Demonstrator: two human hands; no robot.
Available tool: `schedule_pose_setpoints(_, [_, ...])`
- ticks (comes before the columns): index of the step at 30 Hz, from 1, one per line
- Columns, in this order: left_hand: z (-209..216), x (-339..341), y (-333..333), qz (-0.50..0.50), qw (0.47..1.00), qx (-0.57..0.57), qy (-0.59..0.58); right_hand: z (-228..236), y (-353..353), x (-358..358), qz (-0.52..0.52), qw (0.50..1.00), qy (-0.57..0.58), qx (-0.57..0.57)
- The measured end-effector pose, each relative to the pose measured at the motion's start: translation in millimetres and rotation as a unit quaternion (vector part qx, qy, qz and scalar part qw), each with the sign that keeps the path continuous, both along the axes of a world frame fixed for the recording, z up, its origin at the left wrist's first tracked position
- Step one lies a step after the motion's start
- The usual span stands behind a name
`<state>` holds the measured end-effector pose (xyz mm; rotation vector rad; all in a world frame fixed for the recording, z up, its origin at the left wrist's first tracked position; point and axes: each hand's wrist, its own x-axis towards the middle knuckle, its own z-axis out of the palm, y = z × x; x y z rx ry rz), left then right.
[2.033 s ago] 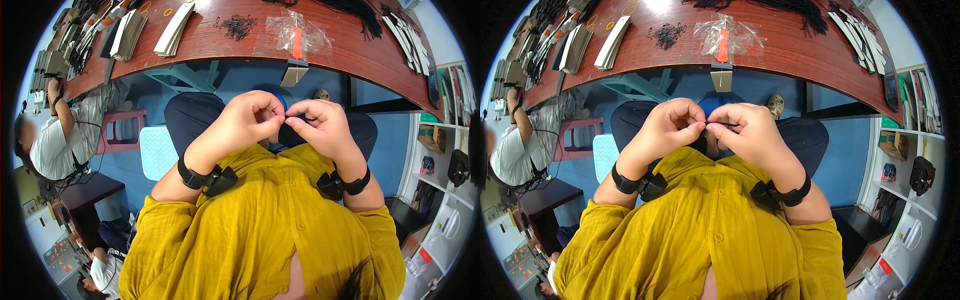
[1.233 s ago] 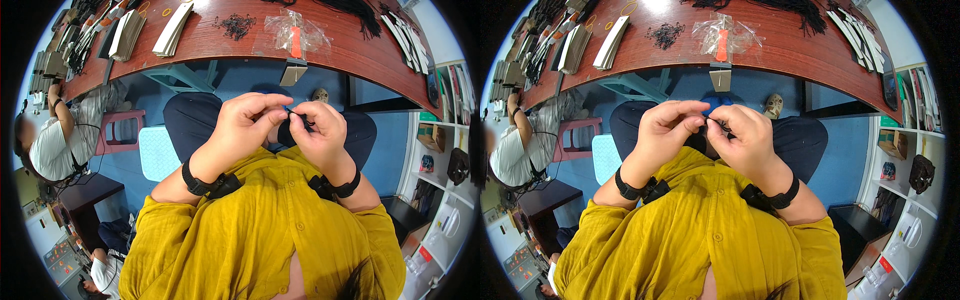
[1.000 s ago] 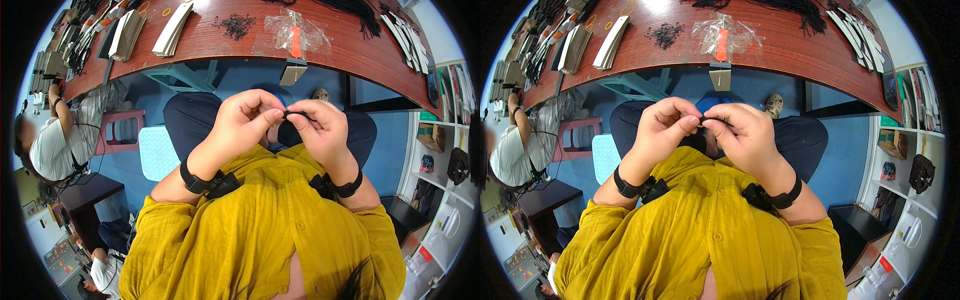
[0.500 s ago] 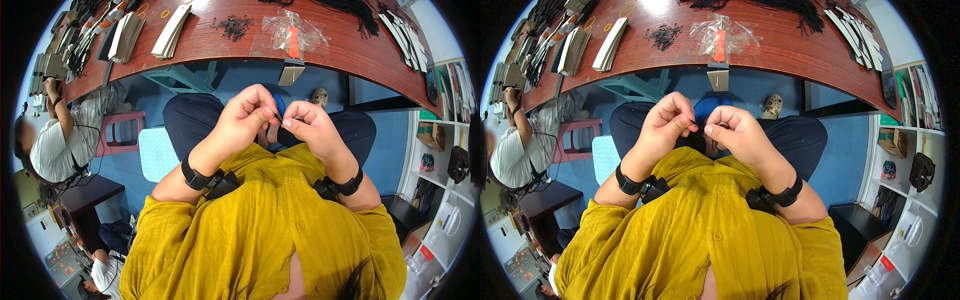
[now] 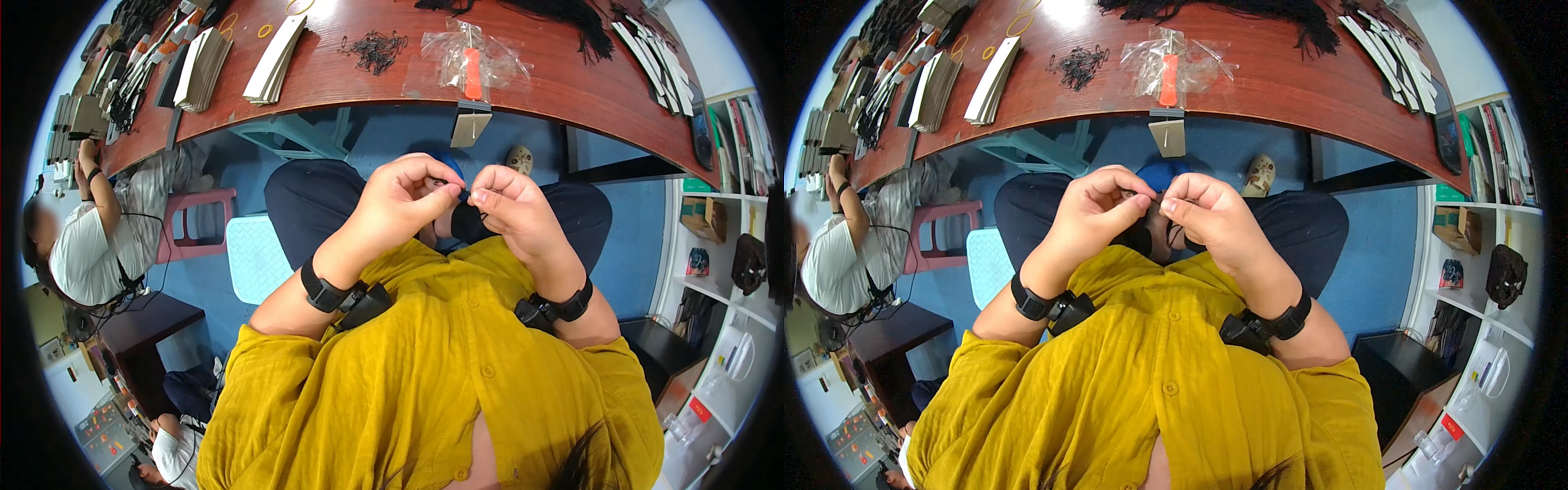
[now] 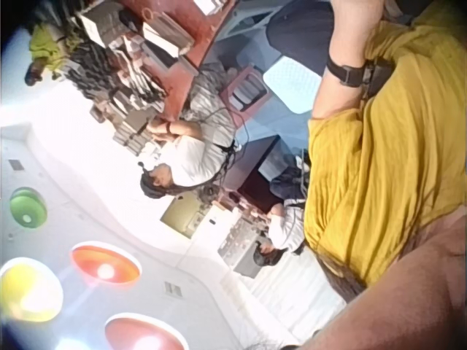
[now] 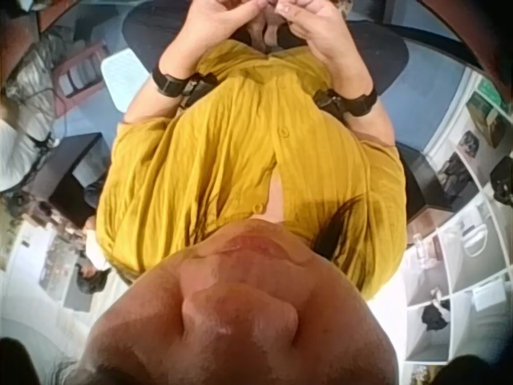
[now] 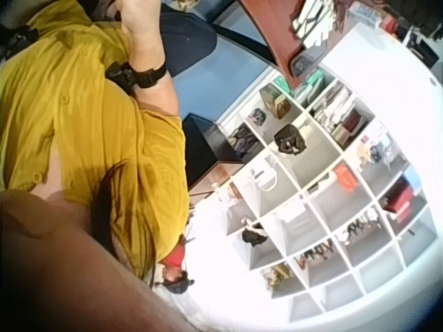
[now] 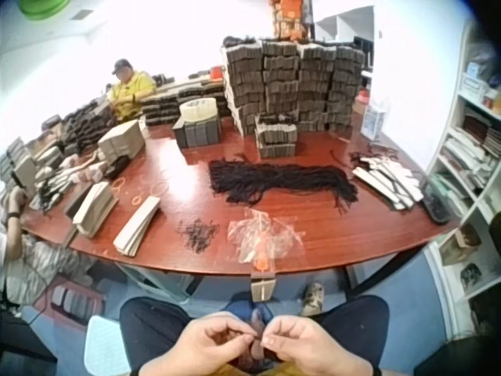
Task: Assembling small components onto black strings at a production table.
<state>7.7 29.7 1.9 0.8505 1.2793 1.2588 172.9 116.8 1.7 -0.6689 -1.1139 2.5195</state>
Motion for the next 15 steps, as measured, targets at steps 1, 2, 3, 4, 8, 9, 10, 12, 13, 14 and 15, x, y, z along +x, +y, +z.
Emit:
schedule_pose_setpoints(1, [0, -1, 0, 0.0, 1.0, 0.002, 0.0, -1, 1, 0, 0.007, 1.0, -0.008, -0.002])
schedule_pose_setpoints(2, [0, -3, 0, 0.004, 0.996, 0.035, 0.081, -3, 3, 1, 0.007, 1.0, -0.008, 0.0])
schedule_pose_setpoints(3, [0, -6, 0, 0.008, 0.985, 0.068, 0.161, -6, 5, 3, 0.014, 1.0, -0.002, -0.007])
schedule_pose_setpoints(4, [3, -6, 1, 0.039, 0.977, 0.069, 0.199, -8, 6, 5, 0.021, 1.0, 0.003, -0.016])
schedule_pose_setpoints(8, [-17, -16, 4, 0.035, 0.979, 0.049, 0.195, -2, 4, 3, -0.066, 0.992, 0.057, 0.088])
schedule_pose_setpoints(9, [-18, -14, 4, 0.003, 0.974, 0.042, 0.225, -2, 6, 4, -0.055, 0.994, 0.088, 0.03])
schedule_pose_setpoints(10, [-20, -10, 5, -0.034, 0.96, 0.035, 0.274, -2, 9, 4, -0.047, 0.992, 0.118, -0.026])
schedule_pose_setpoints(12, [-39, -3, 3, -0.071, 0.958, 0.067, 0.27, -15, 9, -2, -0.069, 0.992, 0.101, 0.006])
schedule_pose_setpoints(13, [-45, 1, 4, -0.083, 0.954, 0.085, 0.274, -21, 9, -5, -0.092, 0.992, 0.081, 0.037])
schedule_pose_setpoints(14, [-49, 2, 5, -0.11, 0.956, 0.082, 0.259, -22, 8, -8, -0.105, 0.99, 0.068, 0.061])
schedule_pose_setpoints(15, [-52, 4, 5, -0.111, 0.956, 0.084, 0.259, -23, 8, -9, -0.106, 0.99, 0.068, 0.062])
